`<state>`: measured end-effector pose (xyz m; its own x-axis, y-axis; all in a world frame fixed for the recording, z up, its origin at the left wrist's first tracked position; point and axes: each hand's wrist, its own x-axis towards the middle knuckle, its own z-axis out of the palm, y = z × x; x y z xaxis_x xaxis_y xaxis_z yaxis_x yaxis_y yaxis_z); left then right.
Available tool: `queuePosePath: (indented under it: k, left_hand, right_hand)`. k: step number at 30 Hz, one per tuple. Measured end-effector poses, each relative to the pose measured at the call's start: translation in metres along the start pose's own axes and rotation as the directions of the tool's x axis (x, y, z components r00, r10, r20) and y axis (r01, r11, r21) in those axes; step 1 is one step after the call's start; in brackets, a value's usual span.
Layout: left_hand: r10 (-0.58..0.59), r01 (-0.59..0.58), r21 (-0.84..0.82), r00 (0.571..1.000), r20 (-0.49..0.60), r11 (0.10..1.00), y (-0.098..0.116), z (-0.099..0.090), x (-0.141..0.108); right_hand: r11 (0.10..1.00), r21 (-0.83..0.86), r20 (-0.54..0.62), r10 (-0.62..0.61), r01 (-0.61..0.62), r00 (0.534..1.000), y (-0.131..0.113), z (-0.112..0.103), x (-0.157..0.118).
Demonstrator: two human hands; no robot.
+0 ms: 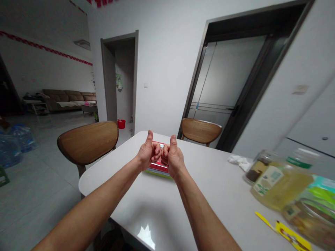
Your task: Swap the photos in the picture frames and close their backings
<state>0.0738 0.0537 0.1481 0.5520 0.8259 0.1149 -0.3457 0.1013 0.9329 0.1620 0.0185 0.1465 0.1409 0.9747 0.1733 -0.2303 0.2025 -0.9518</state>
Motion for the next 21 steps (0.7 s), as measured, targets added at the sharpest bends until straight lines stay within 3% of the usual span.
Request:
queuePosePath:
  k: [2, 3, 4, 5, 8, 10, 13, 16, 18, 19, 21]
  left_hand:
    - [-0.074, 0.073, -0.014, 0.995, -0.072, 0.997, -0.003, -0.002, 0.001]
    - [-0.114, 0.111, -0.031, 0.987, -0.117, 0.993, -0.009, -0.006, 0.002]
    - [-0.150, 0.143, -0.050, 0.975, -0.162, 0.988, -0.016, -0.012, 0.002]
    - [-0.173, 0.164, -0.063, 0.965, -0.199, 0.984, -0.026, -0.019, 0.002]
    - [-0.246, 0.227, -0.099, 0.923, -0.295, 0.969, -0.064, -0.043, -0.002]
    - [-0.283, 0.254, -0.127, 0.898, -0.336, 0.959, -0.088, -0.054, -0.007]
    - [-0.264, 0.216, -0.165, 0.893, -0.365, 0.962, -0.114, -0.058, -0.014]
    - [-0.129, 0.054, -0.191, 0.906, -0.403, 0.980, -0.122, -0.049, -0.019]
    - [-0.020, -0.067, -0.182, 0.898, -0.440, 0.981, -0.120, -0.039, -0.024]
    - [0.021, -0.109, -0.169, 0.891, -0.453, 0.980, -0.117, -0.034, -0.029]
    - [0.071, -0.149, -0.138, 0.887, -0.456, 0.979, -0.110, -0.026, -0.043]
  right_hand:
    - [0.973, -0.228, -0.042, -0.052, 0.041, 0.998, 0.010, -0.002, 0.007]
    - [0.911, -0.407, -0.068, -0.107, 0.070, 0.992, 0.019, -0.007, 0.011]
    - [0.804, -0.588, -0.087, -0.175, 0.092, 0.981, 0.029, -0.013, 0.016]
    - [0.614, -0.784, -0.086, -0.252, 0.090, 0.964, 0.041, -0.020, 0.020]
    - [0.405, -0.910, -0.037, -0.293, 0.089, 0.955, 0.073, -0.042, 0.030]
    - [0.318, -0.941, 0.020, -0.283, 0.114, 0.959, 0.086, -0.051, 0.029]
    - [0.207, -0.961, 0.128, -0.250, 0.182, 0.960, 0.096, -0.051, 0.017]
    - [0.146, -0.954, 0.233, -0.198, 0.263, 0.952, 0.096, -0.042, -0.004]
    - [0.176, -0.934, 0.281, -0.181, 0.312, 0.943, 0.093, -0.039, -0.017]
    - [0.231, -0.921, 0.269, -0.199, 0.312, 0.942, 0.089, -0.039, -0.022]
    - [0.432, -0.868, 0.136, -0.264, 0.243, 0.955, 0.078, -0.043, -0.032]
